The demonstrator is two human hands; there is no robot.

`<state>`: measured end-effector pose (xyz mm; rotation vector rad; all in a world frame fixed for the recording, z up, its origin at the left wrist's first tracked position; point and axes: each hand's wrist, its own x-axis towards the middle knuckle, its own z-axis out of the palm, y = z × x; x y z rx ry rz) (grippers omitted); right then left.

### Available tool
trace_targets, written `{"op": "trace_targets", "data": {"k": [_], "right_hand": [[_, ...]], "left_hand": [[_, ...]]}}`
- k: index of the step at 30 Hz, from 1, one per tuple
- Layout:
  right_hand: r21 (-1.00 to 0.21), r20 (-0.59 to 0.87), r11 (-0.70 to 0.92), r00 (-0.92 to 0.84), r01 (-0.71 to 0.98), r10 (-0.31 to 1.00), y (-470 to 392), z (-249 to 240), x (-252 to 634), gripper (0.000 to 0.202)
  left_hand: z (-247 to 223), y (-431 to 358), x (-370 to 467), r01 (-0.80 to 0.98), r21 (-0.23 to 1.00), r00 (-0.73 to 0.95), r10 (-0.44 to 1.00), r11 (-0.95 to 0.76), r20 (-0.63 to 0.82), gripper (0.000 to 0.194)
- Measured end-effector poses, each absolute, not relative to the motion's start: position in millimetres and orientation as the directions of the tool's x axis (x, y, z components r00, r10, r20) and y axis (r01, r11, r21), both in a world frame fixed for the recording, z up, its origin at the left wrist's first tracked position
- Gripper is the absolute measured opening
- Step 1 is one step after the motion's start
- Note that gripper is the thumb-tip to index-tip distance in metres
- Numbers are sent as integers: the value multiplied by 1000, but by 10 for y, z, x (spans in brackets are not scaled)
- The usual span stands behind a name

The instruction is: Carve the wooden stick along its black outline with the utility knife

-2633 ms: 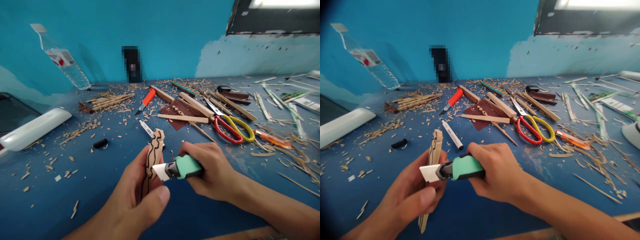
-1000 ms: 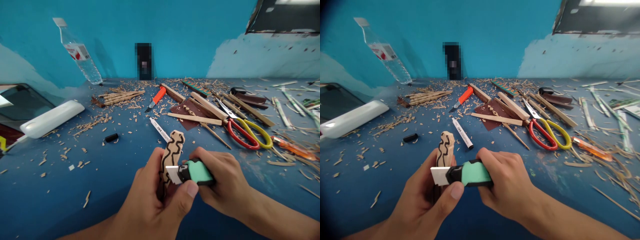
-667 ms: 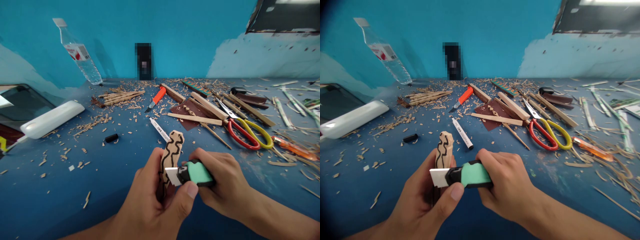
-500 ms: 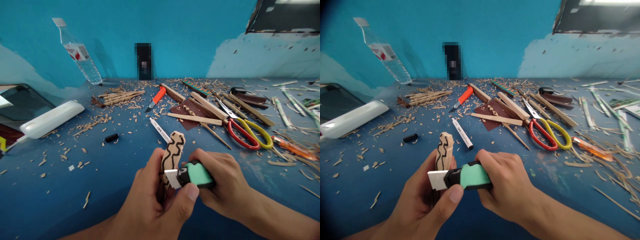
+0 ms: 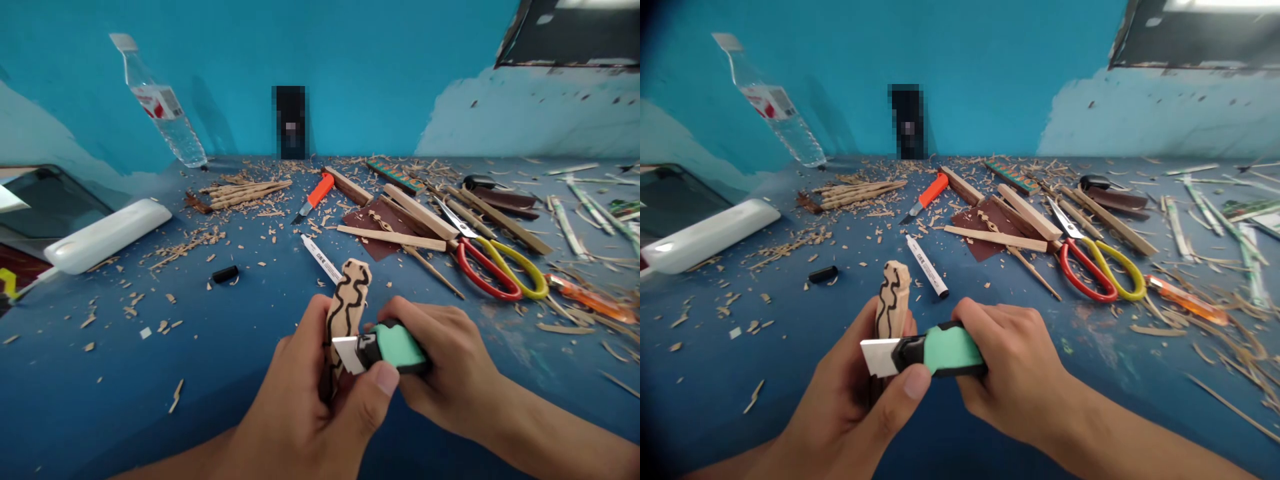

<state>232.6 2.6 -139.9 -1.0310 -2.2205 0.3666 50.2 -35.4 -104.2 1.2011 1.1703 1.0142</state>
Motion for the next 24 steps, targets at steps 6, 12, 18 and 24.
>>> {"op": "trace_targets", "data": {"k": [6, 12, 18, 24], "right_hand": [[-438, 453, 621, -437, 650, 777, 40, -1389, 2277, 21], [-311, 473, 581, -408, 752, 781, 51, -1385, 2253, 21], [-178, 454, 510, -389, 842, 802, 132, -1353, 2220, 23], [-138, 374, 365, -293, 921, 880, 254, -1321, 2200, 22]], "left_hand": [[-1051, -302, 471, 46, 996, 189, 979, 72, -79, 33], [-1125, -342, 456, 12, 977, 178, 961, 213, -212, 36], [-1163, -282, 533, -154, 940, 128, 950, 304, -287, 35], [-1013, -99, 732, -229, 928, 65, 956, 295, -288, 29]]}}
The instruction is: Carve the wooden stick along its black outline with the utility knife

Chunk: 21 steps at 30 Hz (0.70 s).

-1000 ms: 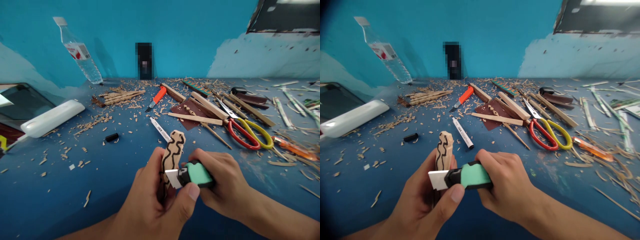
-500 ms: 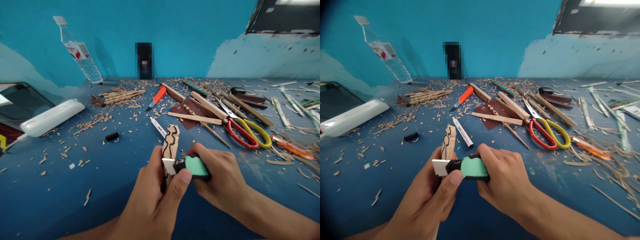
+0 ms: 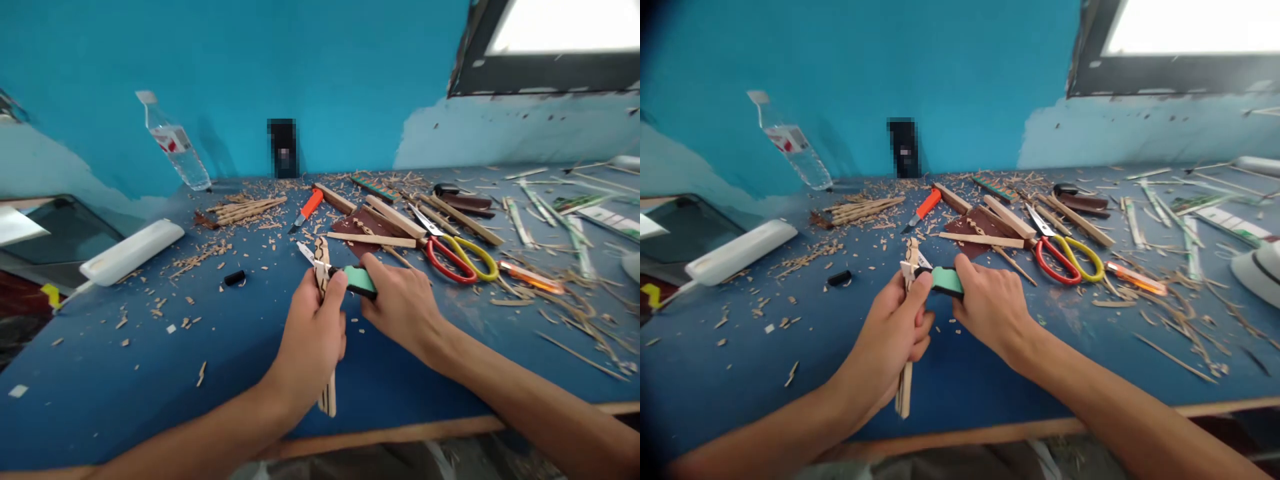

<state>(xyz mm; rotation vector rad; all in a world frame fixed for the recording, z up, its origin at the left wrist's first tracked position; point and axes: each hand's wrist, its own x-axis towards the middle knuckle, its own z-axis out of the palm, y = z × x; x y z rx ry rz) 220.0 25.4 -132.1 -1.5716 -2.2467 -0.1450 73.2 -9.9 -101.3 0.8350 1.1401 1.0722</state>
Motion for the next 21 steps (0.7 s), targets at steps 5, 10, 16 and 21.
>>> {"op": "trace_targets", "data": {"k": [5, 10, 16, 21], "right_hand": [[-164, 434, 352, -253, 922, 865, 262, -1287, 2302, 19], [-227, 517, 374, -215, 899, 829, 207, -1227, 2351, 18], [-408, 616, 391, -67, 825, 785, 201, -1027, 2415, 13], [-583, 643, 506, -19, 635, 766, 277, -563, 2499, 26]], "left_hand": [[-925, -105, 854, -207, 954, 68, 976, 215, -206, 25], [-807, -189, 931, -189, 970, 54, 988, 153, -146, 29], [-549, -302, 1000, -215, 972, 93, 993, 91, -73, 34], [-253, -330, 866, -270, 963, 153, 988, 6, 37, 31]]}}
